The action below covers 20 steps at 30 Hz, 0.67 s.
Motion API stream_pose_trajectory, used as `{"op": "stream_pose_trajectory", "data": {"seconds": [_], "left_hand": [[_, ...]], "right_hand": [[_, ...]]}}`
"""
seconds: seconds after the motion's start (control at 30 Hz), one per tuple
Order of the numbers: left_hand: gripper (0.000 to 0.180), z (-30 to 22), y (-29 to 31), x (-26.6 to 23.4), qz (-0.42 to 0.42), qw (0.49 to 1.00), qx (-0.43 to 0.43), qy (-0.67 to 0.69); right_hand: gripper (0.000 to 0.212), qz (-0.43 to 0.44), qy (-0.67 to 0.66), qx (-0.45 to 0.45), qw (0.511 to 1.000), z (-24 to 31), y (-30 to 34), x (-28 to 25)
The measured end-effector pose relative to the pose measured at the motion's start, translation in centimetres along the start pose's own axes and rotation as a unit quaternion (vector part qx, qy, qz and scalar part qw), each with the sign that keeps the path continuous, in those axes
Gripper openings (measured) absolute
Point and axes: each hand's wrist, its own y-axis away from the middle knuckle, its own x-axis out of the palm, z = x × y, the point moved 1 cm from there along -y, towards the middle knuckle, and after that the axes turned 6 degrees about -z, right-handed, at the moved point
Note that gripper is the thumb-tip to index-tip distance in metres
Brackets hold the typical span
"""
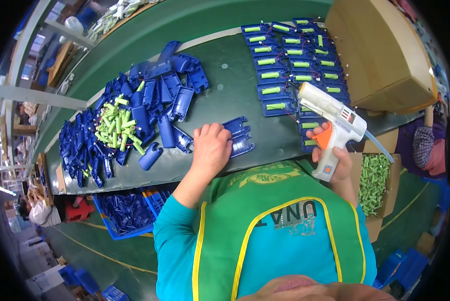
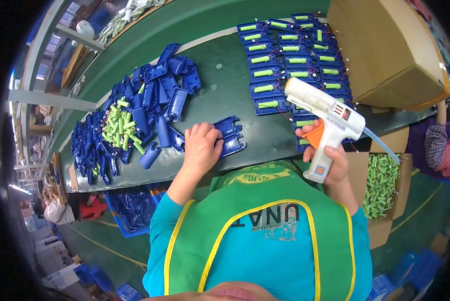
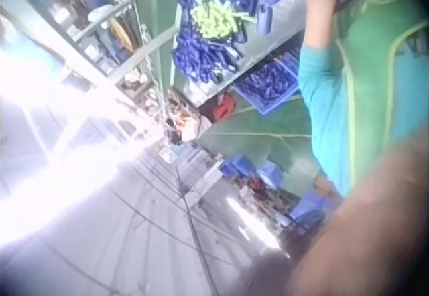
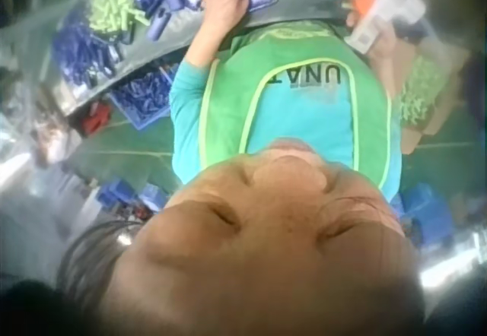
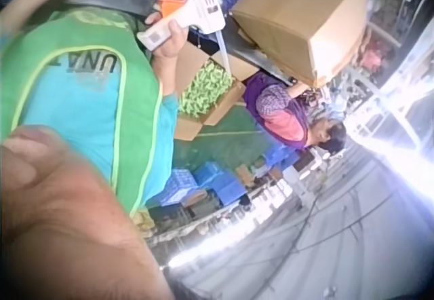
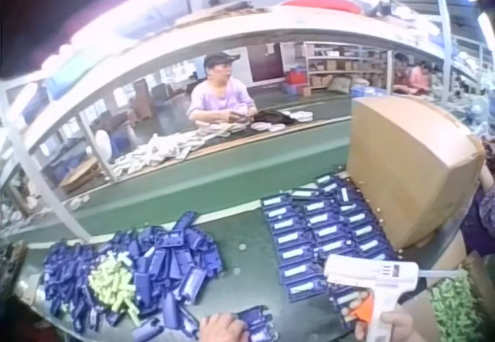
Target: The person fits batteries into plastic casing pieces, loads a glue stick into a glue gun, and presses plastic casings together by hand.
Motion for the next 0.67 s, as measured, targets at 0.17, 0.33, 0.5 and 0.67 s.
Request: {"op": "stream_pose_trajectory", "data": {"seconds": [0.17,0.33,0.5,0.67], "left_hand": [[0.019,-3.0,-0.6,1.1,0.022,0.995,0.067,0.063],[0.018,-6.7,-2.8,4.1,0.019,0.988,0.109,0.106],[0.016,-7.8,-4.4,5.8,0.008,0.987,0.103,0.120],[0.018,-7.8,-4.5,6.2,-0.004,0.982,0.095,0.164]], "right_hand": [[0.067,0.015,0.048,-0.014,0.999,1.1,-0.1,0.7],[0.069,-0.001,0.045,-0.024,0.999,2.4,-0.1,2.3],[0.071,-0.017,0.112,0.006,0.994,3.7,0.9,1.2],[0.075,-0.010,0.247,0.056,0.967,5.2,1.5,0.3]]}}
